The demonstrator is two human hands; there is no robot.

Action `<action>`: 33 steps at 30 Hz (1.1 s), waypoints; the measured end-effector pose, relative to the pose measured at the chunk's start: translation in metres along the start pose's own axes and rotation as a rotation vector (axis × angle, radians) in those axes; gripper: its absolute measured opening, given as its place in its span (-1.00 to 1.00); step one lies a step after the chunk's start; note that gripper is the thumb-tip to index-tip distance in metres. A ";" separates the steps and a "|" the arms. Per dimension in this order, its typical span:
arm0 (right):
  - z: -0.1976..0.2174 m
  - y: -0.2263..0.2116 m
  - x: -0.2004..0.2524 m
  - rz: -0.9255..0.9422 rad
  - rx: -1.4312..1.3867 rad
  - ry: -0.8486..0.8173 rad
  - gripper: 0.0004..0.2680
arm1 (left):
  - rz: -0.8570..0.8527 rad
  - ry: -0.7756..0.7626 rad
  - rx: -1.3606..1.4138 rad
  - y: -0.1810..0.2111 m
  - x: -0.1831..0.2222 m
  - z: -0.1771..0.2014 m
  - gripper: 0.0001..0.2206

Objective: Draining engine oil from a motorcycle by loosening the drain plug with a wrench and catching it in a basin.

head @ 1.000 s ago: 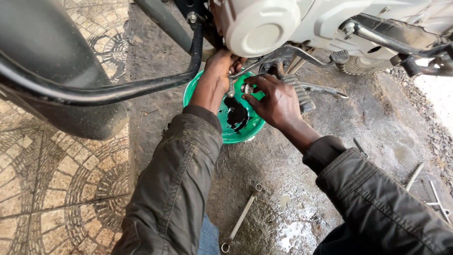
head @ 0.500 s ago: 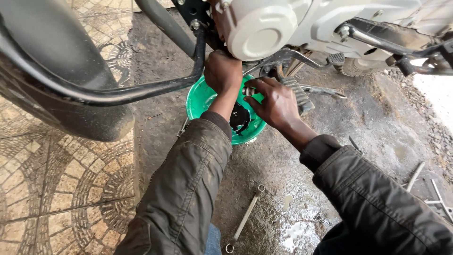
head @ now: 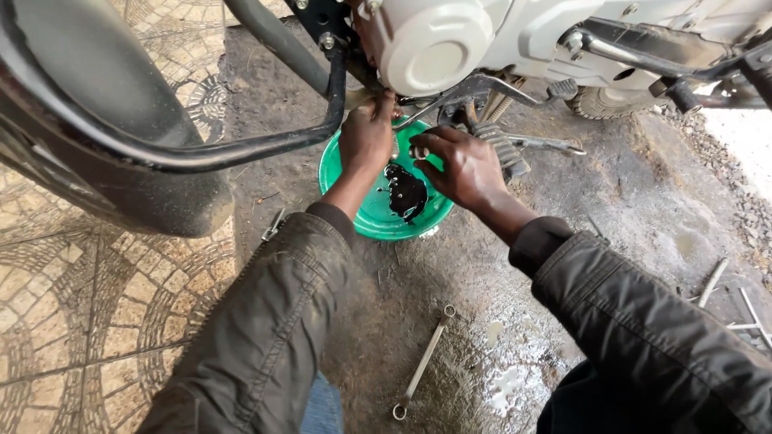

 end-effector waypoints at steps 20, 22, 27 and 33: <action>-0.066 -0.002 0.094 -0.458 -0.064 -0.164 -0.79 | -0.146 -0.718 -0.677 -0.107 0.052 0.016 -0.59; -0.076 0.005 0.108 -0.494 -0.060 -0.171 -0.83 | -0.152 -0.775 -0.713 -0.117 0.054 0.010 -0.57; -0.083 0.013 0.116 -0.548 -0.065 -0.193 -0.78 | -0.203 -0.933 -0.846 -0.147 0.060 -0.006 -0.52; -0.110 0.022 0.125 -0.561 0.010 -0.298 -0.76 | -0.243 -0.971 -0.861 -0.157 0.063 -0.013 -0.55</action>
Point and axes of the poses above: each hand's wrist, its own x-axis away from the middle knuckle, its own z-axis out of the back of the hand, y = z × x, the point moved 3 cm from there along -x, towards the middle knuckle, and after that the axes turned 5 degrees about -z, right-handed, at the moved point
